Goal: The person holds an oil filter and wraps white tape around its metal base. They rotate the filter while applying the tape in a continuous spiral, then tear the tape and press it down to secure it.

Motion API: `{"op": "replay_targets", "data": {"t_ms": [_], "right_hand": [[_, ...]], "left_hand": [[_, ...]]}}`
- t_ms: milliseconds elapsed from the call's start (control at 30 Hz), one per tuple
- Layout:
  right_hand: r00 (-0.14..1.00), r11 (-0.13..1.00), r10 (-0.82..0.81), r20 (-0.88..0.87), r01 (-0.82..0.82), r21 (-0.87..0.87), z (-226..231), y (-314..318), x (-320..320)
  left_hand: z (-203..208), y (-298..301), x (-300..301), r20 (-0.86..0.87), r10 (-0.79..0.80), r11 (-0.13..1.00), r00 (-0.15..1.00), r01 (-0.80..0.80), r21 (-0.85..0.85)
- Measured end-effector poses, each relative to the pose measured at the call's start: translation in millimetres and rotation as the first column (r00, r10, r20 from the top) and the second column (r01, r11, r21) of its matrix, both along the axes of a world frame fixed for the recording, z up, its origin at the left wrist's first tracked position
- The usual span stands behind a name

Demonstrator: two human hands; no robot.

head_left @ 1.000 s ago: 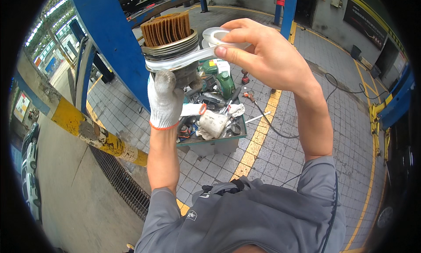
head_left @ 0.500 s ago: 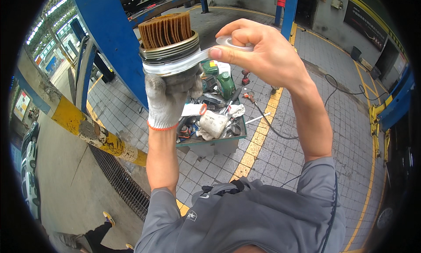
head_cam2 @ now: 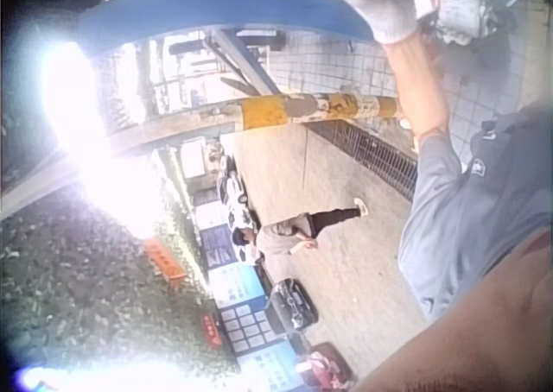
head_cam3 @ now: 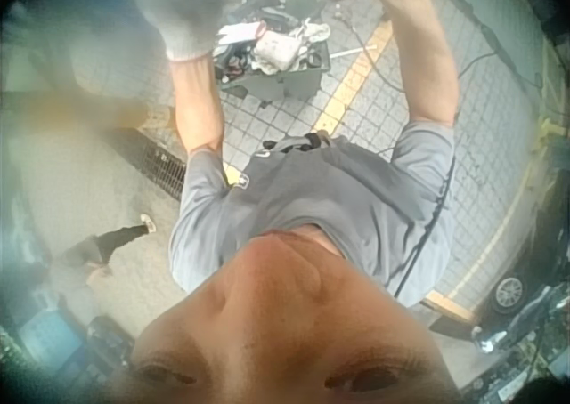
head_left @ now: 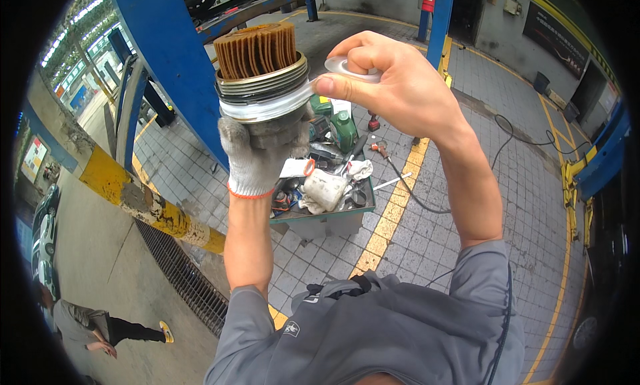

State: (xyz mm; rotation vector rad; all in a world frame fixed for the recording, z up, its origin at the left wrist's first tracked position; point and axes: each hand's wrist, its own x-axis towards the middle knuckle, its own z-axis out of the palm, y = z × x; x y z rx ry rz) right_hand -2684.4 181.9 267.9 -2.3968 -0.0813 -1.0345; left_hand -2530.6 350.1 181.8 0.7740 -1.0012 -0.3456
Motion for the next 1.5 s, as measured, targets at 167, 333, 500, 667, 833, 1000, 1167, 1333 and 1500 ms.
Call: {"op": "replay_targets", "data": {"t_ms": [167,333,500,667,833,1000,1167,1333,1500], "right_hand": [[0.994,0.999,-0.029,-0.108,0.034,0.043,2,-3,-3],[0.949,0.935,0.285,-0.137,-0.244,0.258,-4,-10,-2],[0.993,0.973,0.042,-0.114,-0.015,0.231,-22,-19,1],[0.982,0.948,0.171,-0.079,-0.142,0.286,-30,-42,0],[0.995,0.970,0.094,0.012,-0.094,0.224,-42,-39,5],[0.999,0.947,-0.010,0.037,-0.003,0.320,-36,-15,8],[0.997,0.983,0.011,0.075,-0.025,0.180,-28,4,13],[0.995,0.948,0.025,0.094,-0.053,0.314,-23,9,21],[1.000,0.986,-0.013,0.015,0.011,0.166,-19,8,12]], "left_hand": [[-11,-1,3,-0.060,-0.139,0.990,0.988,0.137,-0.043],[-25,10,6,-0.048,-0.227,0.974,0.973,0.227,0.004],[-11,3,10,0.046,-0.465,0.885,0.884,0.465,0.006],[-3,3,13,0.203,-0.210,0.976,0.956,0.194,0.095],[10,7,13,0.099,-0.138,0.987,0.985,0.145,-0.065],[12,6,13,0.057,0.099,0.995,0.993,-0.097,-0.031],[-5,1,12,0.048,0.183,0.983,0.982,-0.184,0.026],[0,-5,4,0.037,0.092,0.995,0.995,-0.091,-0.035],[4,-7,-1,-0.073,0.077,0.997,0.994,-0.076,0.019]]}}
